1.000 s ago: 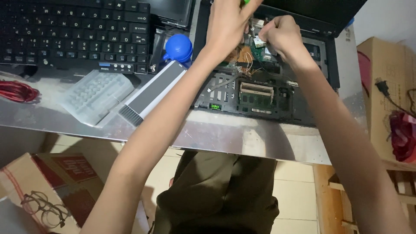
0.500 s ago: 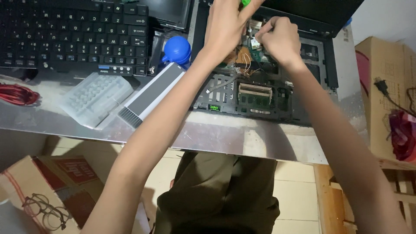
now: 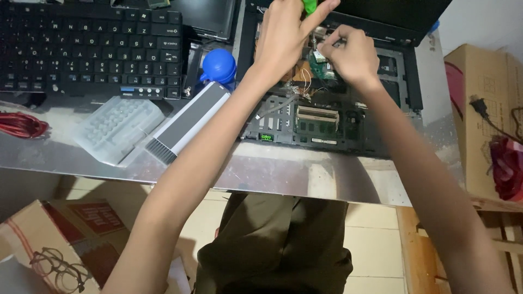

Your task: Installing a Wi-Fi card into a laptop motherboard, connecting antenna cables, and securing it with a screwdriver.

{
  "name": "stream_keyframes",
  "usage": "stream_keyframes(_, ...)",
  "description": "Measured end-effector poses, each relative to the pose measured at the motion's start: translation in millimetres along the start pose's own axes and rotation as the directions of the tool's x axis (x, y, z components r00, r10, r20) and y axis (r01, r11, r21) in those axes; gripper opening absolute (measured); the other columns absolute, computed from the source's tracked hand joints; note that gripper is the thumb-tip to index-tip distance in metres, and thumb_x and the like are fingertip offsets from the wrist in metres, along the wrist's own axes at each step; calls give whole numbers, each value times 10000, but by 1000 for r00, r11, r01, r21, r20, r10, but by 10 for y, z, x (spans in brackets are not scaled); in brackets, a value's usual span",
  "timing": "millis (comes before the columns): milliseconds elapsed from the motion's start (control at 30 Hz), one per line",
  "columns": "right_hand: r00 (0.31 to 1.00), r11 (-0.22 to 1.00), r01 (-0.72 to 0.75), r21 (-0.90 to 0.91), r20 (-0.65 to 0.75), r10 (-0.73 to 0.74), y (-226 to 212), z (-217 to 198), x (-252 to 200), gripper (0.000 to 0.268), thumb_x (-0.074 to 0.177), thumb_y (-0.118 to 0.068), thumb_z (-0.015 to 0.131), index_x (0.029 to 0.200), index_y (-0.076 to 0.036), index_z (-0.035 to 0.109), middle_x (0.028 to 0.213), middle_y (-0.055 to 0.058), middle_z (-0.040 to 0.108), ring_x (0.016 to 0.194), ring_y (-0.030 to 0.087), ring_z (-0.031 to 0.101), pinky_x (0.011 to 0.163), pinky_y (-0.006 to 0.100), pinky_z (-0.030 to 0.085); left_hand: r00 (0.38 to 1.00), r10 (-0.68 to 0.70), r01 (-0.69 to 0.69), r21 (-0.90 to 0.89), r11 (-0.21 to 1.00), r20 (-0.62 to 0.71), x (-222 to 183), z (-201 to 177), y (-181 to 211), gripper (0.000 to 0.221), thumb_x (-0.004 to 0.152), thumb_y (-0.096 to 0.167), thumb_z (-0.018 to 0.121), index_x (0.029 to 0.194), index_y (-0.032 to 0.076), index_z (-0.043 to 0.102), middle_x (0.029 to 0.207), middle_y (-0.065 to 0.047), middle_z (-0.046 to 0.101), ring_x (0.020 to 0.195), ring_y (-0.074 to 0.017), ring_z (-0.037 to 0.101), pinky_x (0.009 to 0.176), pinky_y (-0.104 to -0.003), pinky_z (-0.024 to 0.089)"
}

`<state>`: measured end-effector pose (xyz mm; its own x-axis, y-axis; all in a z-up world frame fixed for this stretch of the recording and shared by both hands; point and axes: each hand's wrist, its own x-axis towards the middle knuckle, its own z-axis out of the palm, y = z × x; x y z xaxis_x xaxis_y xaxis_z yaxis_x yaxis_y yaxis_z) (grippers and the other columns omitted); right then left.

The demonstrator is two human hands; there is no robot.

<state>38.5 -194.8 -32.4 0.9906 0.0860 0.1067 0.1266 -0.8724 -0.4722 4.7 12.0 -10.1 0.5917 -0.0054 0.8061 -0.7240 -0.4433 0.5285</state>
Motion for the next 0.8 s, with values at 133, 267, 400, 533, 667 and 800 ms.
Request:
stream_keyframes(133, 1000, 1000, 8, 27, 28, -9, -103, -71, -107, 206, 1090, -469, 788, 1045, -286, 704, 727, -92, 643, 675, 140, 574, 643, 399, 394, 1000, -13, 13, 48, 999, 4, -2, 46, -61, 518, 1135, 463, 636, 808, 117, 432, 620, -30, 326, 534, -169, 346, 559, -394, 262)
stream_keyframes(267, 998, 999, -47, 28, 35, 46, -115, -80, -96, 178, 982, -482, 778, 1008, -316, 719, 794, -107, 652, 774, 155, 618, 693, 407, 411, 999, -33, 32, 49, 998, 21, -7, 53, -69, 564, 1142, 486, 631, 793, 126, 373, 632, -32, 293, 551, -179, 307, 569, -399, 263)
stream_keyframes(400, 998, 999, -21, 45, 67, 18, -67, -84, -70, 201, 1016, -476, 794, 1032, -293, 715, 773, -111, 612, 733, 128, 569, 676, 388, 376, 999, -37, 35, 83, 996, 18, -12, 79, -106, 603, 1142, 499, 641, 761, 125, 360, 606, -28, 281, 538, -154, 300, 563, -389, 251)
stream_keyframes(533, 997, 998, -45, 49, 57, 42, -112, -84, -100, 207, 1008, -488, 804, 1018, -301, 716, 769, -118, 622, 733, 123, 565, 687, 379, 386, 998, -52, 50, 54, 997, 25, -11, 61, -71, 579, 1144, 475, 640, 766, 140, 358, 616, -18, 284, 524, -145, 326, 557, -371, 277)
stream_keyframes(667, 998, 998, -48, 45, 33, 46, -164, -91, -130, 222, 981, -517, 776, 1015, -306, 718, 836, -114, 678, 797, 143, 633, 716, 397, 429, 999, -45, 44, 51, 998, 16, -9, 65, -97, 568, 1140, 497, 619, 776, 142, 363, 612, -16, 313, 520, -153, 354, 555, -370, 308)
stream_keyframes(800, 998, 999, -46, 17, 31, 46, -169, -90, -131, 233, 991, -533, 763, 1039, -308, 726, 890, -99, 704, 865, 181, 674, 731, 439, 447, 999, -48, 48, 50, 998, 13, -9, 77, -130, 571, 1136, 501, 623, 767, 138, 382, 603, -14, 323, 518, -154, 362, 551, -369, 311)
